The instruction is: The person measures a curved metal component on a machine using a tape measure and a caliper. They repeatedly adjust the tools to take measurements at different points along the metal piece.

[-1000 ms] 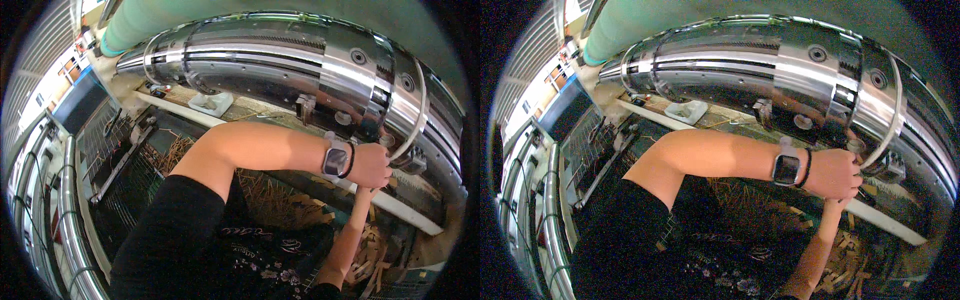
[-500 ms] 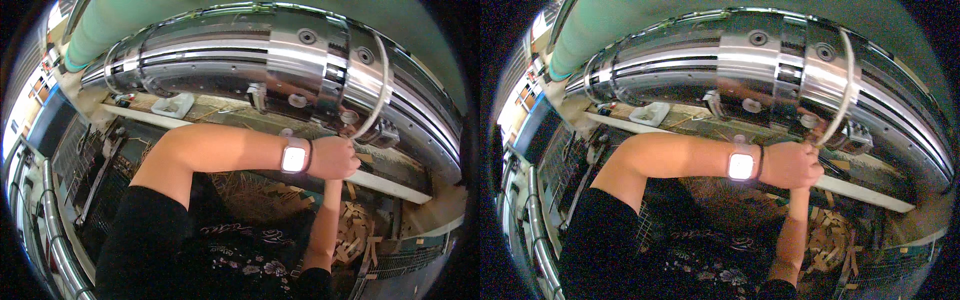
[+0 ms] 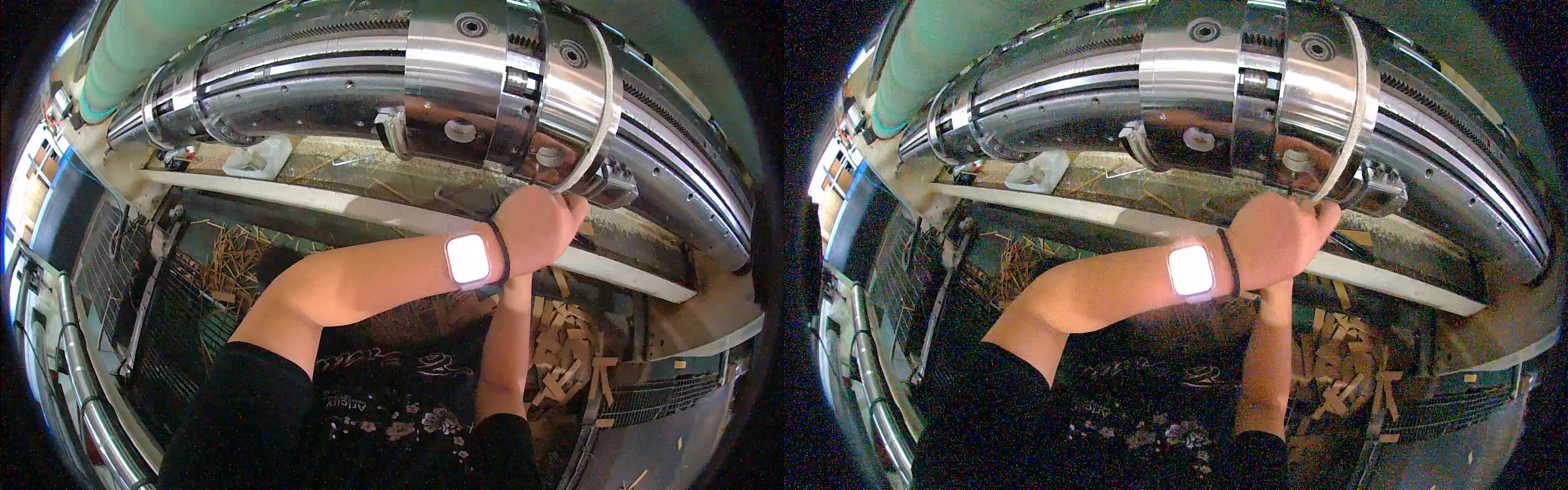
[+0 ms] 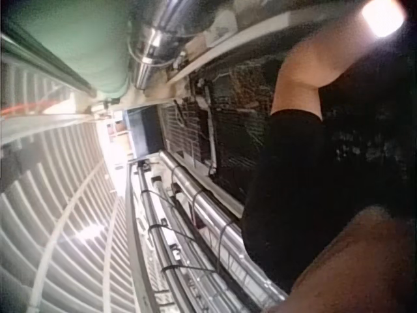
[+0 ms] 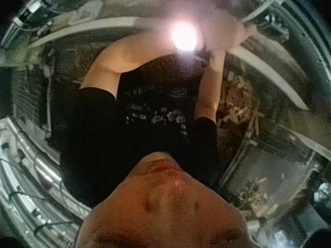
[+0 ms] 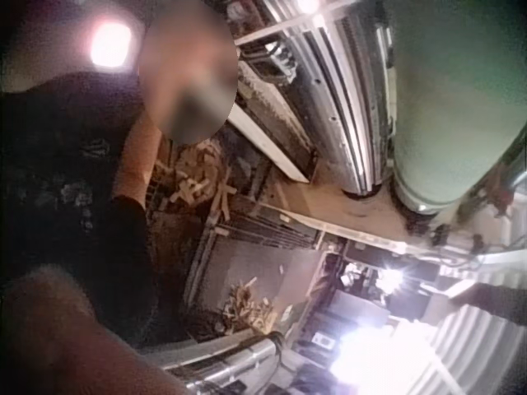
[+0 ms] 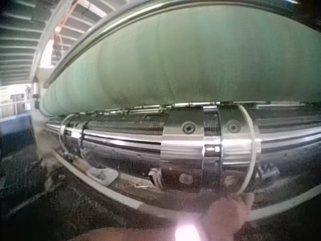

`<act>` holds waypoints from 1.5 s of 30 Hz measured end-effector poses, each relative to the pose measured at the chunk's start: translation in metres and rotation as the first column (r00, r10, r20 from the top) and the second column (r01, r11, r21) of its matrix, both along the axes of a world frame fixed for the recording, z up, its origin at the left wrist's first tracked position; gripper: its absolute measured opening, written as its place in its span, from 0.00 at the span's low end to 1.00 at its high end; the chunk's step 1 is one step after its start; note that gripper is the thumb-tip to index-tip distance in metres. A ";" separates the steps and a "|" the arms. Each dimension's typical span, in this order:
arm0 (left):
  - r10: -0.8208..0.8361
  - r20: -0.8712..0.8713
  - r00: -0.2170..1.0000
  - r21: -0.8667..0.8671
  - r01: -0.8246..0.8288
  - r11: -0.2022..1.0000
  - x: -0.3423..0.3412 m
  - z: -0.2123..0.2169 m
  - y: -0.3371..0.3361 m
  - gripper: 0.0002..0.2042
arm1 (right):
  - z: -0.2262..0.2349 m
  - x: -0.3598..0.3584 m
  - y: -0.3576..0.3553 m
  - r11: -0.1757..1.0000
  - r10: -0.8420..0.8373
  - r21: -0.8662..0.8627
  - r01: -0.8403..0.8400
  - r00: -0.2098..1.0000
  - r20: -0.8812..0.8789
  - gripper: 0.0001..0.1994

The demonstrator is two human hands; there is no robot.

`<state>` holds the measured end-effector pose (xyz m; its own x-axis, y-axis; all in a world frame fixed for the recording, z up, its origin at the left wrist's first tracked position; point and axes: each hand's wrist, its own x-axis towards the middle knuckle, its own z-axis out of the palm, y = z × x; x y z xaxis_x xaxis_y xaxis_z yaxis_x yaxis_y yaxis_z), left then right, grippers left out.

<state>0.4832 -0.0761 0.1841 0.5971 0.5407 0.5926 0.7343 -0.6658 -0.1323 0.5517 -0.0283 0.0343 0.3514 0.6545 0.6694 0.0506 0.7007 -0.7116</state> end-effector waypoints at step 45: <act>-0.407 0.382 0.829 -0.432 0.550 0.715 -0.043 -0.033 0.012 0.14 | 0.030 0.017 -0.010 0.961 -0.268 0.159 0.228 0.911 0.313 0.12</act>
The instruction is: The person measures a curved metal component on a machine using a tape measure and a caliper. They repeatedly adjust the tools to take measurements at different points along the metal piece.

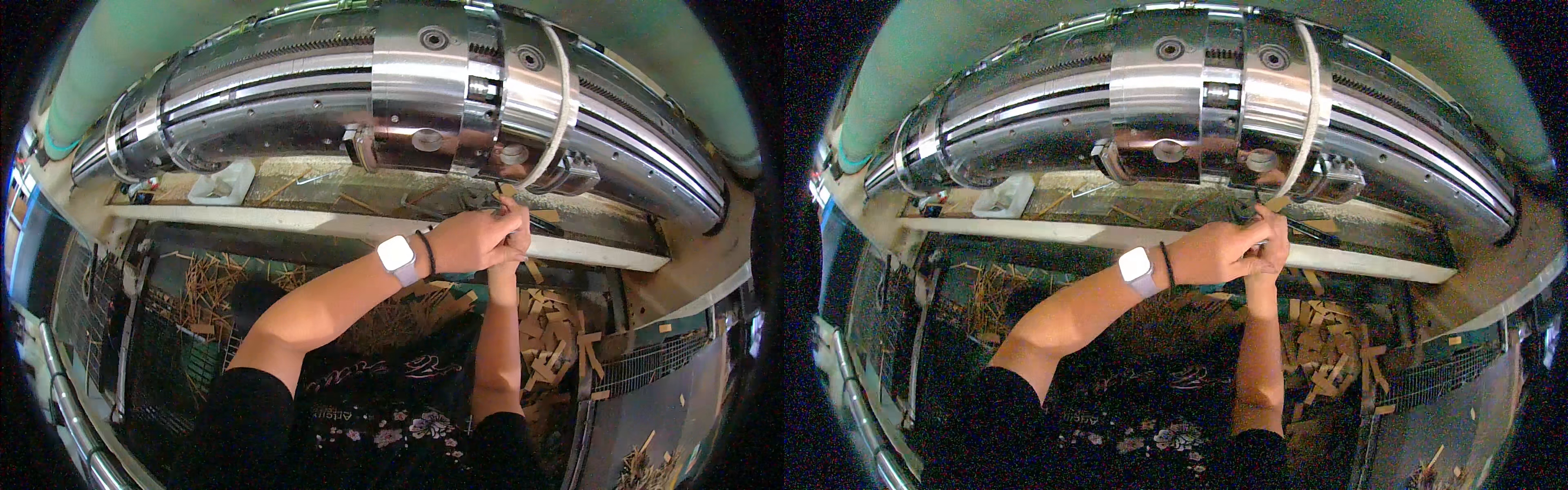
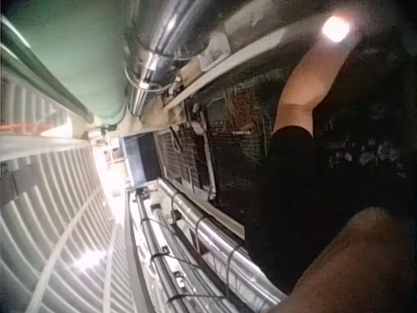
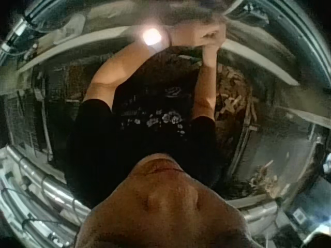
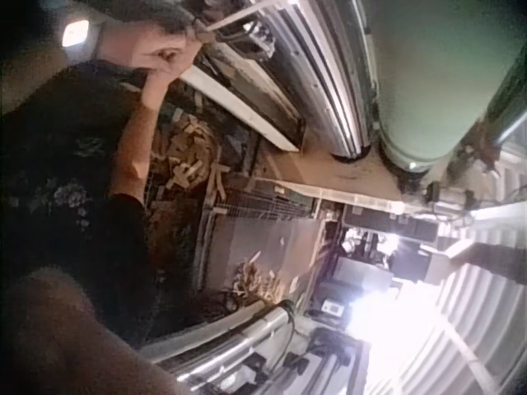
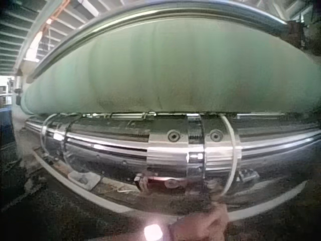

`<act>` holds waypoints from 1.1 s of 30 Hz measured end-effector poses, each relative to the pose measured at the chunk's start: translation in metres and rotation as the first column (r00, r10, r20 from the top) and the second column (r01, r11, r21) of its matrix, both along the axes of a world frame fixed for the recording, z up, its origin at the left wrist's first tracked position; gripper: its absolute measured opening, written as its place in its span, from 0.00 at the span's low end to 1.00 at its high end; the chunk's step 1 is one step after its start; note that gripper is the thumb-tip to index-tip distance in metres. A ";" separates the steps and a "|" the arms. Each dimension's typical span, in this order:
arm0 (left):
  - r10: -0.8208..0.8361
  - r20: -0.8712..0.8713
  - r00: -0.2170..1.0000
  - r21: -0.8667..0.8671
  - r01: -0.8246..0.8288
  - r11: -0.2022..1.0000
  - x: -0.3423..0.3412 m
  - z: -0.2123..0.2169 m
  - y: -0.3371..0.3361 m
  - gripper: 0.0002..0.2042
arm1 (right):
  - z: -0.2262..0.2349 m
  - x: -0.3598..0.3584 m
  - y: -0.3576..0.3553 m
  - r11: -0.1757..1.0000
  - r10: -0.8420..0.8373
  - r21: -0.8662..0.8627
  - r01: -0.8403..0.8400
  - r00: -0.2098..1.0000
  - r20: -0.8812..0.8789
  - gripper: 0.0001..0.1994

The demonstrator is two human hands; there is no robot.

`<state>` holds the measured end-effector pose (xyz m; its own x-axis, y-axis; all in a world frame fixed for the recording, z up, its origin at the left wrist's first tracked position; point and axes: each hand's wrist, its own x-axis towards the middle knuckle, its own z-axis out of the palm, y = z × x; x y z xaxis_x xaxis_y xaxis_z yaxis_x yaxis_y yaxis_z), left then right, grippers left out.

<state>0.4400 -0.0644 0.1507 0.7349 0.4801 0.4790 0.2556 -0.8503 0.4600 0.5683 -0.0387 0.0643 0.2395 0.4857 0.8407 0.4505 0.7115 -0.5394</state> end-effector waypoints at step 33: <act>0.686 -0.567 0.457 0.331 -0.636 0.697 -0.114 -0.150 0.081 0.12 | 0.040 0.000 -0.026 0.949 -0.254 -0.107 0.296 0.920 0.298 0.14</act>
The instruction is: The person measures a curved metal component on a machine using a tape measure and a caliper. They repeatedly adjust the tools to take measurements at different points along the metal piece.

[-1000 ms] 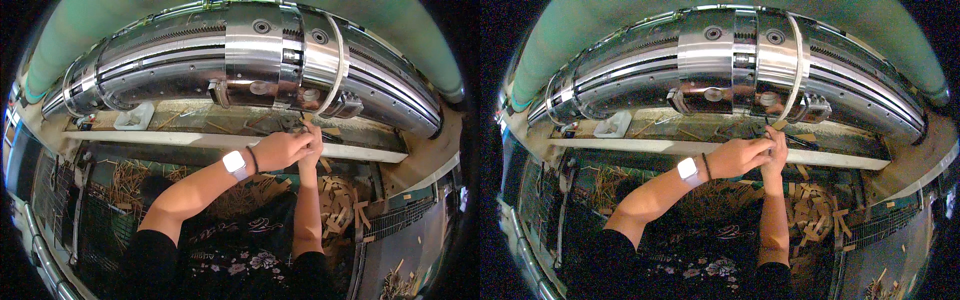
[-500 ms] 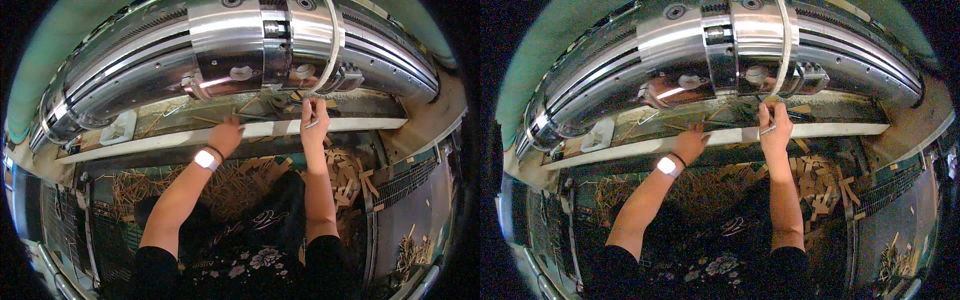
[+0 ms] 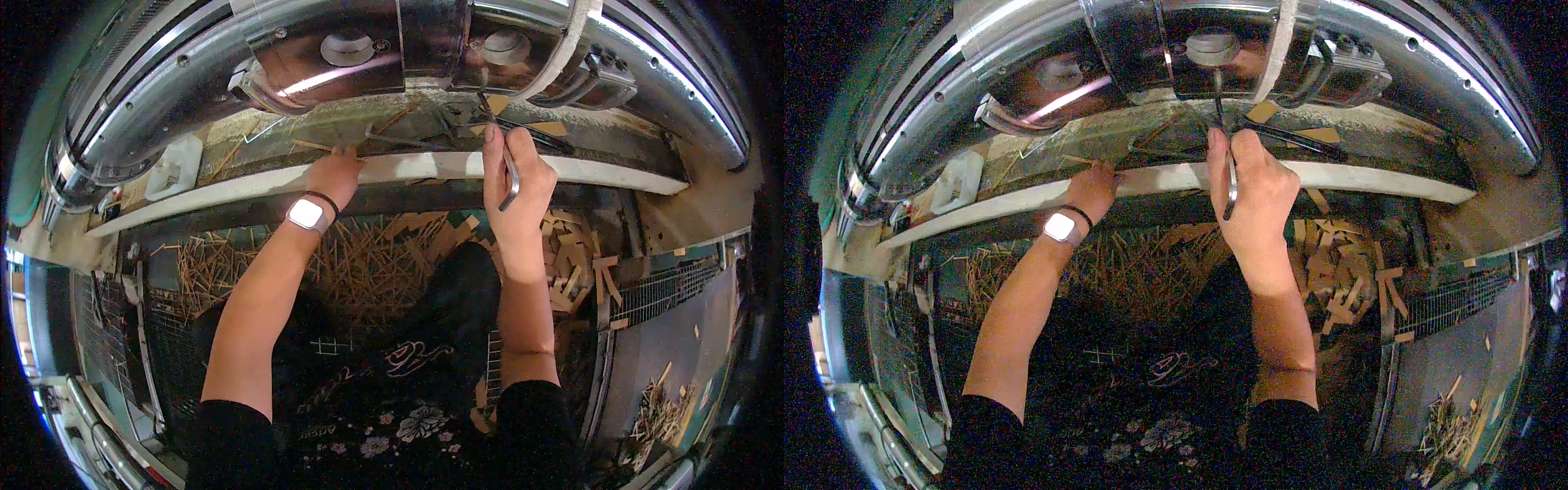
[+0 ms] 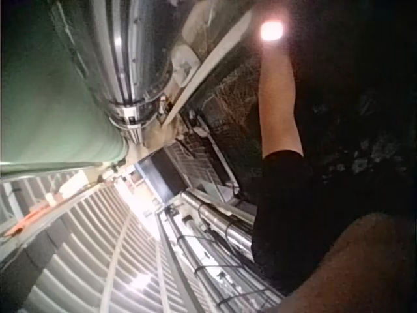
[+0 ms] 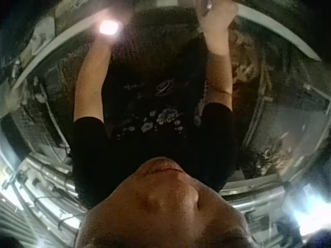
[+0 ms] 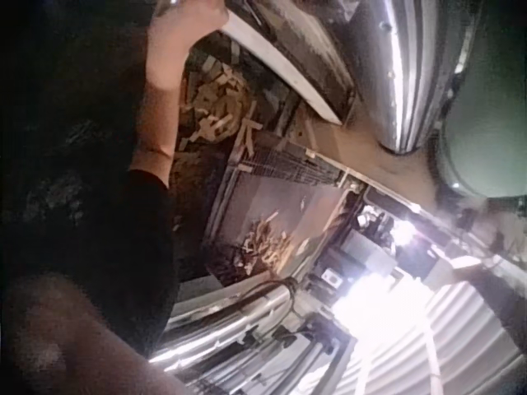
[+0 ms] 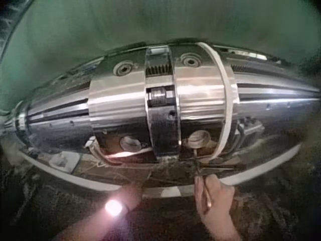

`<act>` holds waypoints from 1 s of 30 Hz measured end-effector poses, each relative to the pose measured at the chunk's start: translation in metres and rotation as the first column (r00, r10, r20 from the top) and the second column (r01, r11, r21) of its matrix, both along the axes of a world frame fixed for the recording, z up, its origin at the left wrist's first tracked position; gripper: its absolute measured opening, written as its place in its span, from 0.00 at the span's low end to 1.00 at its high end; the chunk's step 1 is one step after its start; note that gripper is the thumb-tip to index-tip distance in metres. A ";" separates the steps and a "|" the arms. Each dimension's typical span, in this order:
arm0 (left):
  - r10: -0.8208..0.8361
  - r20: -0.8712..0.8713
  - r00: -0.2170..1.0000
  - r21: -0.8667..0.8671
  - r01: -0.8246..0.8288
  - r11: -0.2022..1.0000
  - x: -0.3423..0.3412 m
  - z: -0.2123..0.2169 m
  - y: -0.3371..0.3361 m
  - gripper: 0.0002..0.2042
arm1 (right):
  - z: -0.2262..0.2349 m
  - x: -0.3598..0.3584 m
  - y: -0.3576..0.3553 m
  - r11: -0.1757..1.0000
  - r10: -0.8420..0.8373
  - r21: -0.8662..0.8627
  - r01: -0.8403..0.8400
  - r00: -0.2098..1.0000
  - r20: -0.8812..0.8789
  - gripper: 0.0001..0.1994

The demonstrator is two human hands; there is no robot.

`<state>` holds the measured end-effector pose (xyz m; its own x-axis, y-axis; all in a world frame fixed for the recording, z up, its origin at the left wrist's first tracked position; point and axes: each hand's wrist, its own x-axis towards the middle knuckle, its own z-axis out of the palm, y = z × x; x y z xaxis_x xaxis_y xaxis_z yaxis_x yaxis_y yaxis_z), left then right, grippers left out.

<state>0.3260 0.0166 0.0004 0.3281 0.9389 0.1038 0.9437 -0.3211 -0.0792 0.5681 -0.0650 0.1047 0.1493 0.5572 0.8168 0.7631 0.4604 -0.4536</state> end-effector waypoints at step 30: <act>-0.094 0.262 0.960 0.102 0.070 0.992 -0.008 -0.006 0.001 0.13 | 0.001 -0.014 0.034 0.996 -0.030 0.083 0.014 0.979 0.200 0.10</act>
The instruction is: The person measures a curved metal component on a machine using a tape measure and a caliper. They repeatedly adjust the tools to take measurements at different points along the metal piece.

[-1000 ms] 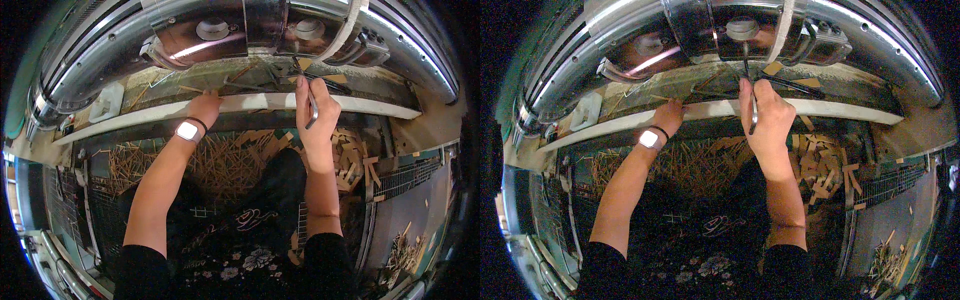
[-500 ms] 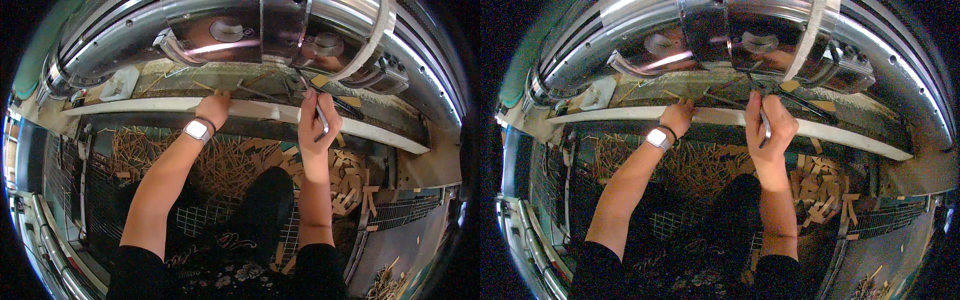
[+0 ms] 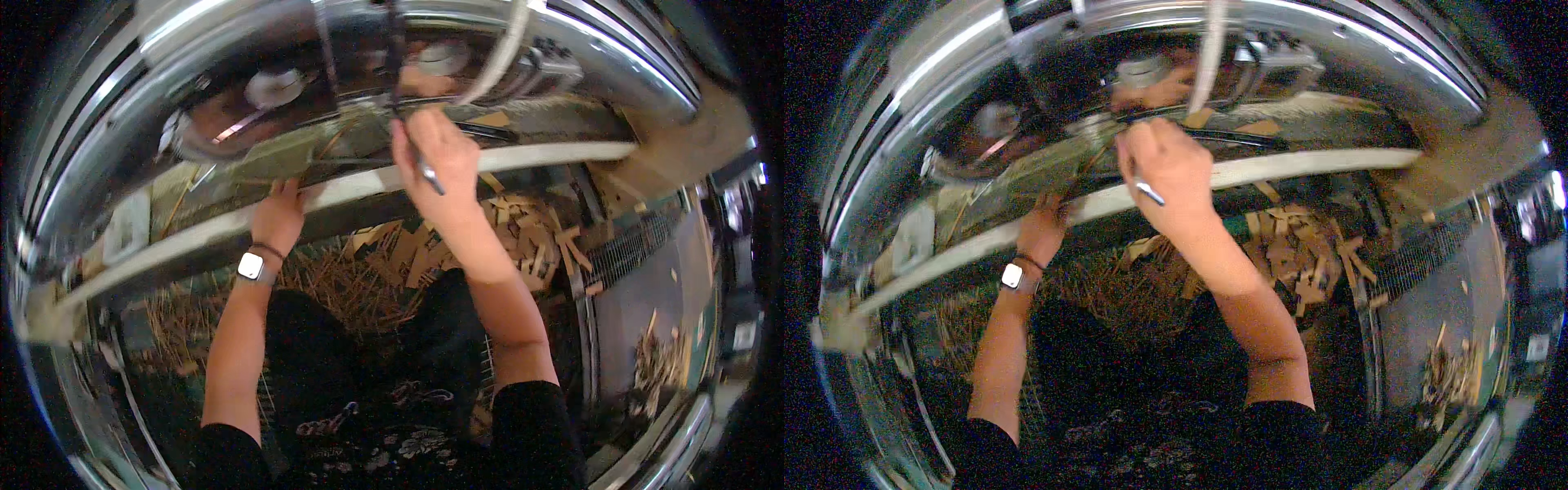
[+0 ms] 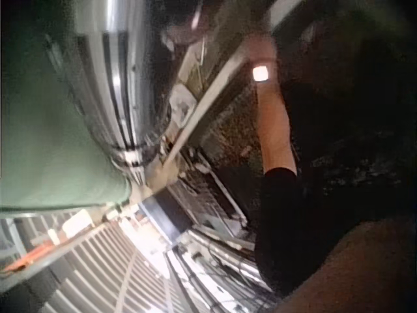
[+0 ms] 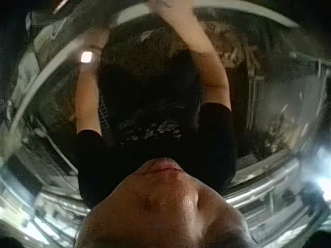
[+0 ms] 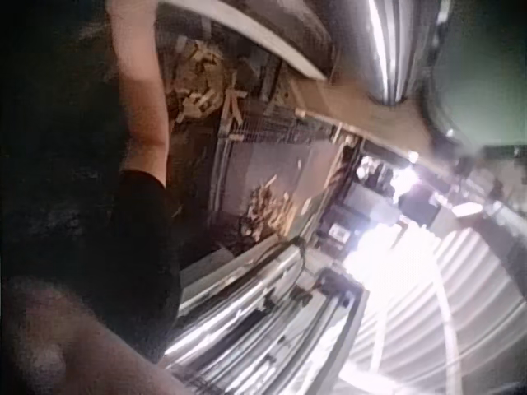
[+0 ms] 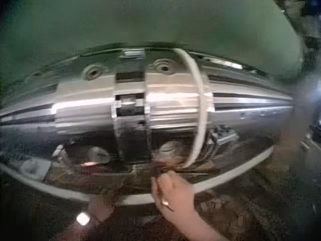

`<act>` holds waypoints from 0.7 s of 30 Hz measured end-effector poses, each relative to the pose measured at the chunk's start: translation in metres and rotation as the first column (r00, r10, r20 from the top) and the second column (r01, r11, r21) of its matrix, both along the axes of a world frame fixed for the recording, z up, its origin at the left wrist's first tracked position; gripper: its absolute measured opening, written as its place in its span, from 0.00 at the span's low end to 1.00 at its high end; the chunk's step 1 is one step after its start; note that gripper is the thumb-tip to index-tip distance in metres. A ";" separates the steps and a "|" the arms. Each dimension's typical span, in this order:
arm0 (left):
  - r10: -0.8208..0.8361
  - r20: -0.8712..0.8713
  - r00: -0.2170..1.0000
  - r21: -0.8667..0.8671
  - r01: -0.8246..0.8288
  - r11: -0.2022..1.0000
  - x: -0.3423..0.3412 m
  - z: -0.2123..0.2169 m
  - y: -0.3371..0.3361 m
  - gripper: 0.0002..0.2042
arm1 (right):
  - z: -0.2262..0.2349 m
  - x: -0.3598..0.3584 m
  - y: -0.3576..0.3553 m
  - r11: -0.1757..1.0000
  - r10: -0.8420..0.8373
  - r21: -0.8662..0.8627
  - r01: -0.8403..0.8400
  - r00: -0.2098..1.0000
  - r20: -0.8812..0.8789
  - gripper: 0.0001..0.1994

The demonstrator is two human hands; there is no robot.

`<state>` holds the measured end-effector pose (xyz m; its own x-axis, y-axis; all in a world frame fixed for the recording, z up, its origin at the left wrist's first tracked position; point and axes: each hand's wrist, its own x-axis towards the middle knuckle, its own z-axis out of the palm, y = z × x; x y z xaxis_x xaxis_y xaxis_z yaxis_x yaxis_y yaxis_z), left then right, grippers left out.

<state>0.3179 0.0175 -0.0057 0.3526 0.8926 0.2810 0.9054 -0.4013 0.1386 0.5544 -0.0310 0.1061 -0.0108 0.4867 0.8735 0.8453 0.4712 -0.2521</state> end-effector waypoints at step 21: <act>-0.275 0.048 0.960 -0.122 0.279 0.953 -0.043 0.007 0.013 0.15 | 0.003 -0.025 -0.015 0.994 -0.015 -0.110 -0.018 0.955 -0.295 0.08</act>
